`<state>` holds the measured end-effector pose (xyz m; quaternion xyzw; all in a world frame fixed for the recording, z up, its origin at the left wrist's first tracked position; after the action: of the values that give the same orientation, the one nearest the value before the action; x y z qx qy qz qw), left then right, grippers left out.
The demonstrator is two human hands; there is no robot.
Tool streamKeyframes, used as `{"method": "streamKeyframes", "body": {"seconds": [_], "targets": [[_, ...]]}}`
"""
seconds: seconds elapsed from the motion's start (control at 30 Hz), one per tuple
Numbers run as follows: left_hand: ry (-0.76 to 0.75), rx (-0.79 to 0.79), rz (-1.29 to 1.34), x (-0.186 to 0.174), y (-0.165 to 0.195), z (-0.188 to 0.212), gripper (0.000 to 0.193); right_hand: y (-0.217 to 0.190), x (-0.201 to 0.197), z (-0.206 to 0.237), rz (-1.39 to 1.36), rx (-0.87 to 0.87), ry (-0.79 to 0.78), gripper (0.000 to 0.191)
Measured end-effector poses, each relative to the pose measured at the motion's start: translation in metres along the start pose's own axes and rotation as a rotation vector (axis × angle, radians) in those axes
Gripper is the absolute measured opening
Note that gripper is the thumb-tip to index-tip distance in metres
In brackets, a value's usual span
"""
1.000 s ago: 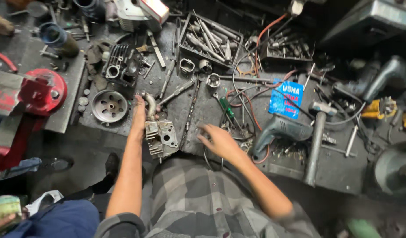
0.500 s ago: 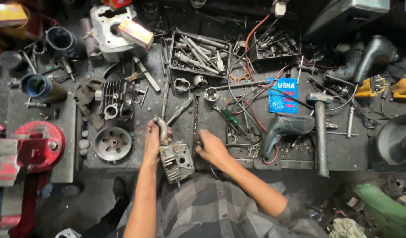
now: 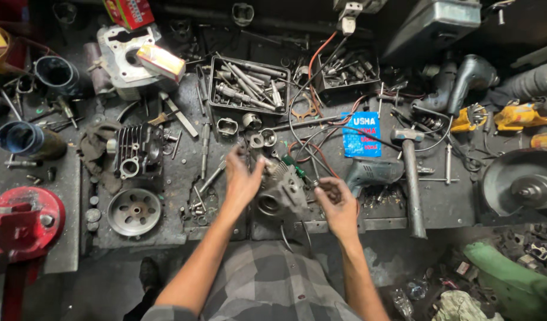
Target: The person works at a cluttered repair bench fitting parts into a small engine casing. They handle a metal component, work on it with a file, then hammer a part into the engine casing, before walking across the workshop carrying small parts.
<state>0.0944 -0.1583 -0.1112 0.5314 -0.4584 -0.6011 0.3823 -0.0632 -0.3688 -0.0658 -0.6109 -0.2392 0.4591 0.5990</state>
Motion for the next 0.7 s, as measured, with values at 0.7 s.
{"method": "streamKeyframes", "body": {"seconds": [0.7], "targets": [[0.373, 0.27, -0.162, -0.089, -0.077, 0.121, 0.029, -0.139, 0.176, -0.344, 1.101, -0.851, -0.319, 0.034]]}}
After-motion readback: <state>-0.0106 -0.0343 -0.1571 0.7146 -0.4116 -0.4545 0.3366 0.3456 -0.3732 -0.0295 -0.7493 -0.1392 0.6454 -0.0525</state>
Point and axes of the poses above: each hand's wrist, its own z-axis away from the middle knuckle, its own x-axis out of the palm, y = z × x, the point moved 3 cm from there along -z, towards the middle knuckle, and after that the axes turned 6 degrees about z, right-handed, at the moved point
